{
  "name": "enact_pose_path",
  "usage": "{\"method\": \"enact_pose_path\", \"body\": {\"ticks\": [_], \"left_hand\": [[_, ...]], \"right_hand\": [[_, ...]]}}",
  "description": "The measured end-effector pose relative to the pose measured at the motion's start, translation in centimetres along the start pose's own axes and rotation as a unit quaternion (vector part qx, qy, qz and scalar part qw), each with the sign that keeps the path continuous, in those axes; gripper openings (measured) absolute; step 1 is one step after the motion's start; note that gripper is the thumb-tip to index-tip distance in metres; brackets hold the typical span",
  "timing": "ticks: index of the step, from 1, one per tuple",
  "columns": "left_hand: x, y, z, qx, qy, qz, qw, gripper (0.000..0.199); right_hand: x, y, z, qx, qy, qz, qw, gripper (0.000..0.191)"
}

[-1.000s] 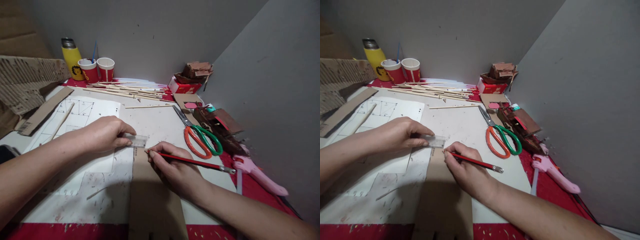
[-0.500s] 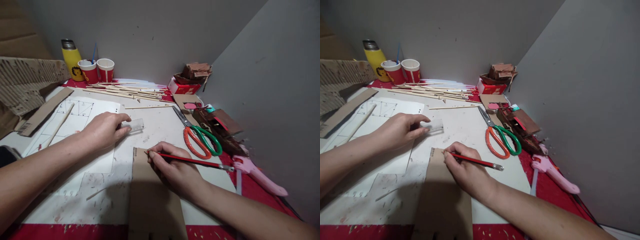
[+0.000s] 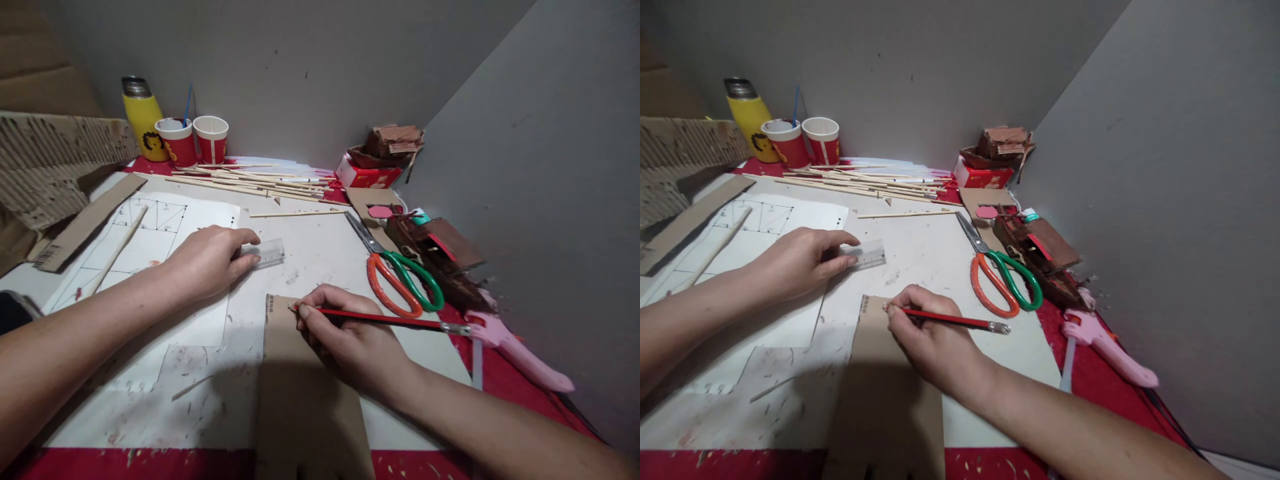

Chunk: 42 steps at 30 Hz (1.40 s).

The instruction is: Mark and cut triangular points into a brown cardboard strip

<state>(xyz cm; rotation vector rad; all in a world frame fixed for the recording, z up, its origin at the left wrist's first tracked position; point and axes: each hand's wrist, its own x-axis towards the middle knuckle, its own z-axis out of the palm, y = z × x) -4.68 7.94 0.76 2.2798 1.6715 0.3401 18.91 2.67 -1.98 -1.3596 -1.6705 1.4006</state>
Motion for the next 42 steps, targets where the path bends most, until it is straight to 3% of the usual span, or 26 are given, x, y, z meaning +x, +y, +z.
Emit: {"method": "enact_pose_path", "body": {"ticks": [7,11,13,17,21,25,31,37,42], "left_hand": [[-0.2,0.2,-0.2,-0.031,0.035,0.002,0.999,0.037],[-0.5,1.1,-1.8,-0.171,0.060,-0.014,0.983,0.024],[-0.7,1.8,-2.7,-0.288,0.040,-0.037,0.956,0.018],[-1.8,3.6,-3.0,-0.461,-0.053,-0.119,0.878,0.014],[-4.2,5.3,-0.8,-0.538,-0.129,-0.177,0.814,0.026],[-7.0,6.5,2.0,-0.582,-0.114,-0.201,0.780,0.050],[-8.0,7.6,3.4,-0.535,-0.053,-0.200,0.819,0.050],[-7.0,8.4,3.2,-0.344,-0.023,-0.147,0.927,0.047],[-7.2,7.9,3.2,-0.177,-0.033,-0.048,0.983,0.046]], "right_hand": [[-0.3,-1.4,-0.5,0.138,0.008,0.058,0.989,0.028],[-1.9,-2.8,-2.6,0.159,0.021,0.027,0.987,0.030],[-3.1,-3.1,-3.8,0.139,0.038,0.003,0.990,0.029],[-5.6,-2.1,-5.4,0.090,0.088,0.001,0.992,0.033],[-6.8,-0.3,-5.6,0.086,0.063,0.058,0.993,0.035],[-6.5,0.9,-5.5,0.096,0.020,0.063,0.993,0.043],[-6.0,2.2,-5.8,0.158,-0.043,0.086,0.983,0.042],[-6.0,2.2,-5.6,0.128,-0.050,0.093,0.986,0.038],[-6.1,1.3,-5.6,0.105,-0.030,0.109,0.988,0.042]]}}
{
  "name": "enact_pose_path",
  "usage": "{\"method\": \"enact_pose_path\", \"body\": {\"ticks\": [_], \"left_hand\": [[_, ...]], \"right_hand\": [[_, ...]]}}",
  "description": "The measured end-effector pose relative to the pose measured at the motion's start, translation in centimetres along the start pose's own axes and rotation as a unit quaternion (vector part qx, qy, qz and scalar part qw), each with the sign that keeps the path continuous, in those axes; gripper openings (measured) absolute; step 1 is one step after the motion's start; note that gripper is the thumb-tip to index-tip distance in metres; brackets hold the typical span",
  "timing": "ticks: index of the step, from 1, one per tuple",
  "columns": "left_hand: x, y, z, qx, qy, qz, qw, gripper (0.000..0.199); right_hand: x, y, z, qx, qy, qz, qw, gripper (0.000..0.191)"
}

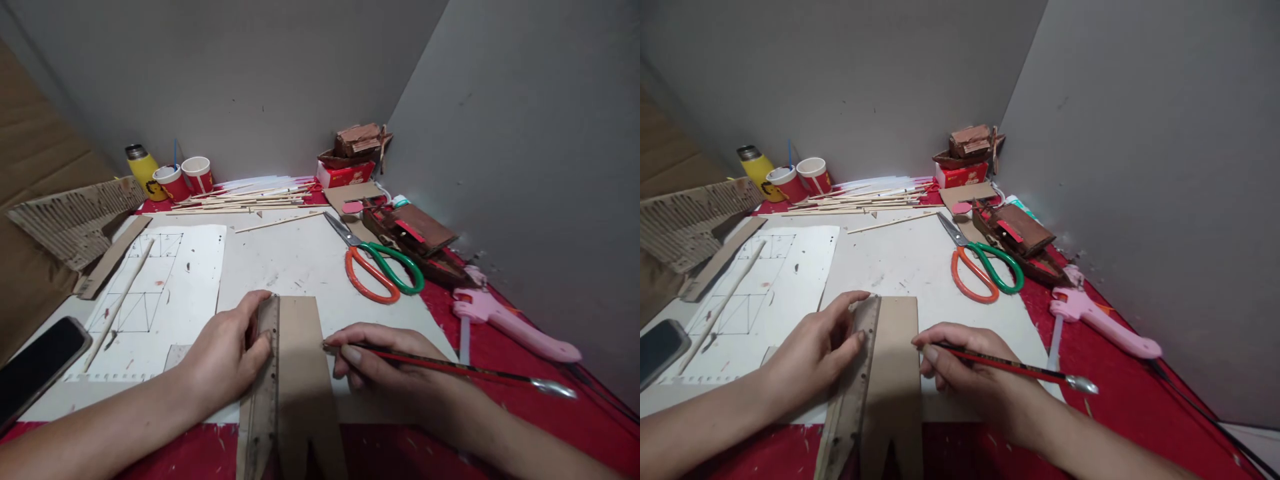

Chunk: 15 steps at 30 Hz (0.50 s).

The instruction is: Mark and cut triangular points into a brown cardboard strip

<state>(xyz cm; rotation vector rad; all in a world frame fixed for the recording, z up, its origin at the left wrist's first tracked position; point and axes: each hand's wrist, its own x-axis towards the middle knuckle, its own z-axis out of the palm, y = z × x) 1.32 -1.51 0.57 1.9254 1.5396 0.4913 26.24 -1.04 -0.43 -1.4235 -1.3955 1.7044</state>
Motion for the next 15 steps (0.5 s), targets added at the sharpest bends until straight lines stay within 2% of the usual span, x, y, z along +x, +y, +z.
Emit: {"method": "enact_pose_path", "body": {"ticks": [5,8,10,13,15], "left_hand": [[-1.0,-0.8,0.0,0.154,0.073,0.154,0.973,0.028],[-1.6,-1.1,0.4,0.171,0.056,0.253,0.951,0.031],[-1.9,-1.5,0.7,0.181,0.031,0.300,0.936,0.045],[-2.2,-2.2,1.2,0.205,-0.004,0.290,0.935,0.068],[-2.2,-2.5,1.4,0.215,-0.013,0.267,0.939,0.074]], "right_hand": [[-0.3,-0.2,0.1,-0.015,-0.002,0.001,1.000,0.041],[-0.4,0.1,0.0,-0.019,-0.006,-0.012,1.000,0.037],[-0.4,0.3,-0.1,-0.029,-0.014,-0.024,0.999,0.035],[-0.5,0.5,-0.3,-0.061,-0.036,-0.046,0.996,0.032],[-0.5,0.6,-0.4,-0.078,-0.045,-0.063,0.994,0.030]]}}
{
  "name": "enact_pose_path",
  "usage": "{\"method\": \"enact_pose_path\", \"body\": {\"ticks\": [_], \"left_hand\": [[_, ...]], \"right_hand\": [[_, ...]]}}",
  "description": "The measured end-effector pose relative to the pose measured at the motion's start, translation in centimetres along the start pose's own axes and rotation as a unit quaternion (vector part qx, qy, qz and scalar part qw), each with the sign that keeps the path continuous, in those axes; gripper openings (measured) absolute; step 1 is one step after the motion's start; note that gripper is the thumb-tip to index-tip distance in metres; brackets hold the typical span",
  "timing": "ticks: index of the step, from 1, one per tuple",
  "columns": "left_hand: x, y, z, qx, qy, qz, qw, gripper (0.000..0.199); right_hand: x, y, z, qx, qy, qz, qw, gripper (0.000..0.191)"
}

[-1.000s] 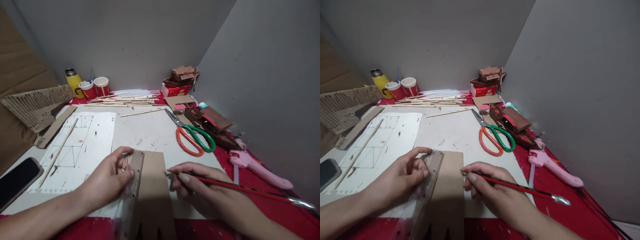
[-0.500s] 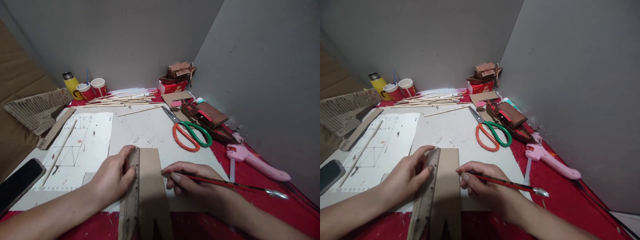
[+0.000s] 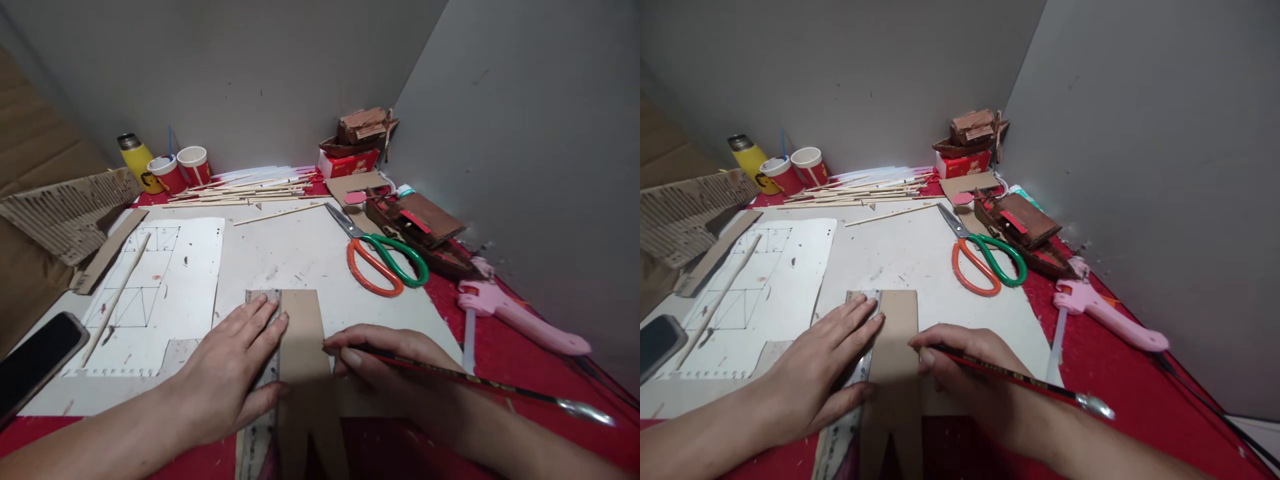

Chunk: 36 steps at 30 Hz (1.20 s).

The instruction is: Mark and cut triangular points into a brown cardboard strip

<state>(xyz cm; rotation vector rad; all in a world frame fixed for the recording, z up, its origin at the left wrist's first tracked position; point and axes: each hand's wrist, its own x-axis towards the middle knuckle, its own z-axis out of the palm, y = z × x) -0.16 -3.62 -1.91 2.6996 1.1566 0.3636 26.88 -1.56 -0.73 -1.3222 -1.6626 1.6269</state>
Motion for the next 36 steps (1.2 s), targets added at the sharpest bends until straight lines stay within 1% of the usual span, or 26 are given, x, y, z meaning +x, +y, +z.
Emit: {"method": "enact_pose_path", "body": {"ticks": [3,5,8,10,13,16,21,27,31,33,36], "left_hand": [[0.1,0.1,0.1,0.011,-0.009,-0.014,1.000,0.075],[0.2,0.2,0.1,0.019,-0.009,-0.017,1.000,0.074],[0.3,0.5,0.1,0.033,0.000,-0.029,0.999,0.074],[0.4,0.7,0.1,0.039,0.007,-0.037,0.999,0.073],[0.6,1.1,0.2,0.037,0.014,-0.047,0.998,0.070],[0.9,1.5,0.2,0.039,0.017,-0.053,0.998,0.070],[1.1,1.9,0.0,0.051,0.014,-0.060,0.997,0.070],[1.0,1.6,-0.1,0.029,0.016,-0.048,0.998,0.067],[0.6,0.8,-0.2,-0.028,0.048,-0.046,0.997,0.052],[0.4,0.3,-0.4,-0.069,0.055,-0.044,0.995,0.053],[0.2,-0.4,-0.7,-0.118,0.041,-0.043,0.991,0.059]], "right_hand": [[0.0,0.1,0.1,-0.014,-0.006,-0.033,0.999,0.029],[0.0,0.2,0.3,-0.041,-0.011,-0.061,0.997,0.028],[-0.1,0.6,0.7,-0.109,-0.020,-0.119,0.987,0.025],[-0.3,0.8,1.1,-0.133,-0.020,-0.163,0.977,0.024],[-0.5,1.0,1.7,-0.132,-0.027,-0.221,0.966,0.024],[-0.8,1.0,1.9,-0.136,-0.044,-0.245,0.959,0.024],[-0.9,0.6,1.7,-0.140,-0.041,-0.254,0.956,0.025],[-0.7,0.1,1.5,-0.147,-0.026,-0.227,0.962,0.026],[-0.6,0.0,1.5,-0.123,-0.020,-0.196,0.973,0.025],[-0.6,0.1,1.5,-0.112,-0.016,-0.171,0.979,0.025],[-0.6,0.4,1.5,-0.105,-0.001,-0.140,0.985,0.025]]}}
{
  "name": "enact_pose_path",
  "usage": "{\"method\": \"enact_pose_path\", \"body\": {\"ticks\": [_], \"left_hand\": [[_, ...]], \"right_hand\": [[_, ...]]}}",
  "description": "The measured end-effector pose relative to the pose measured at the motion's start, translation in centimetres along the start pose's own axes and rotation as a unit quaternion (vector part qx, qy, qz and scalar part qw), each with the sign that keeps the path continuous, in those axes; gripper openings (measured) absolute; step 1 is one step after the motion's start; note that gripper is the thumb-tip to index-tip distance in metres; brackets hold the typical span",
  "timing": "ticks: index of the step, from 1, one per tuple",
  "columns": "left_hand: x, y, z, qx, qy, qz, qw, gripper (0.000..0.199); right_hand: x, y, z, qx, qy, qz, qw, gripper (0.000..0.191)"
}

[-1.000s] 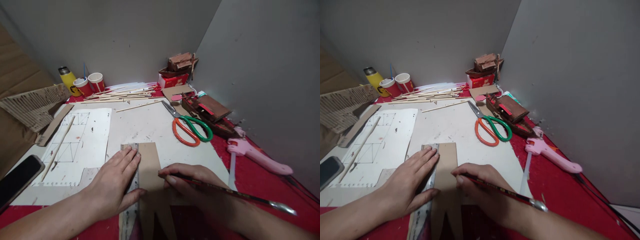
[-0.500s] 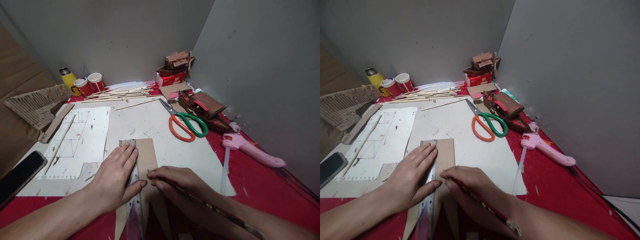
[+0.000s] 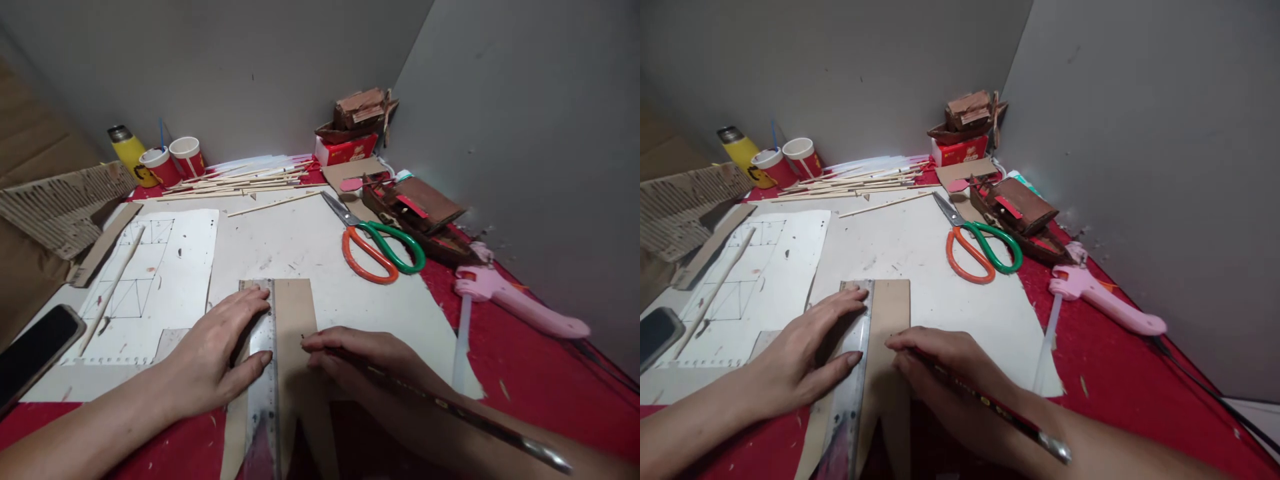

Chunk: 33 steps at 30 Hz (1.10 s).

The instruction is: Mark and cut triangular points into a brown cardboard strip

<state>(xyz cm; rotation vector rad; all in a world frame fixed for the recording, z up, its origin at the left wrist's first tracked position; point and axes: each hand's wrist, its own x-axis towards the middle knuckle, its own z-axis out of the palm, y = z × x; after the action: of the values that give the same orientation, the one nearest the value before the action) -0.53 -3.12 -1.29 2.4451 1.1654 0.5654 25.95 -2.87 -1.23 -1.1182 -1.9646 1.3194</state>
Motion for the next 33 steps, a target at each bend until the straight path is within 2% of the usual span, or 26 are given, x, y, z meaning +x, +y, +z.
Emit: {"method": "enact_pose_path", "body": {"ticks": [5,10,12,15,18,22,25,33], "left_hand": [[0.0,-0.8,-0.3,-0.051,-0.005,-0.017,0.999,0.070],[0.0,-1.1,0.0,-0.082,0.003,-0.016,0.996,0.076],[0.1,-1.1,0.0,-0.088,0.003,-0.014,0.996,0.077],[0.2,-1.2,0.0,-0.085,0.001,-0.013,0.996,0.077],[0.3,-1.2,-0.1,-0.077,-0.001,-0.015,0.997,0.073],[0.4,-1.1,-0.1,-0.074,-0.018,-0.045,0.996,0.070],[0.6,-1.0,-0.2,-0.079,-0.026,-0.061,0.995,0.071],[0.6,-1.0,0.2,-0.061,-0.028,-0.042,0.997,0.072]], "right_hand": [[0.2,0.3,0.0,0.042,-0.001,0.039,0.998,0.023],[0.4,0.3,0.2,0.110,0.051,0.088,0.989,0.024],[0.5,0.4,0.2,0.115,0.062,0.087,0.988,0.024],[1.0,0.4,0.1,0.096,0.078,0.048,0.991,0.024],[1.5,-0.6,-0.1,0.108,0.098,0.048,0.988,0.026],[1.5,-2.8,0.1,0.210,0.139,0.133,0.958,0.026],[1.8,-3.8,0.9,0.230,0.138,0.159,0.950,0.026],[4.3,-1.4,3.4,0.213,0.153,0.141,0.955,0.029]]}}
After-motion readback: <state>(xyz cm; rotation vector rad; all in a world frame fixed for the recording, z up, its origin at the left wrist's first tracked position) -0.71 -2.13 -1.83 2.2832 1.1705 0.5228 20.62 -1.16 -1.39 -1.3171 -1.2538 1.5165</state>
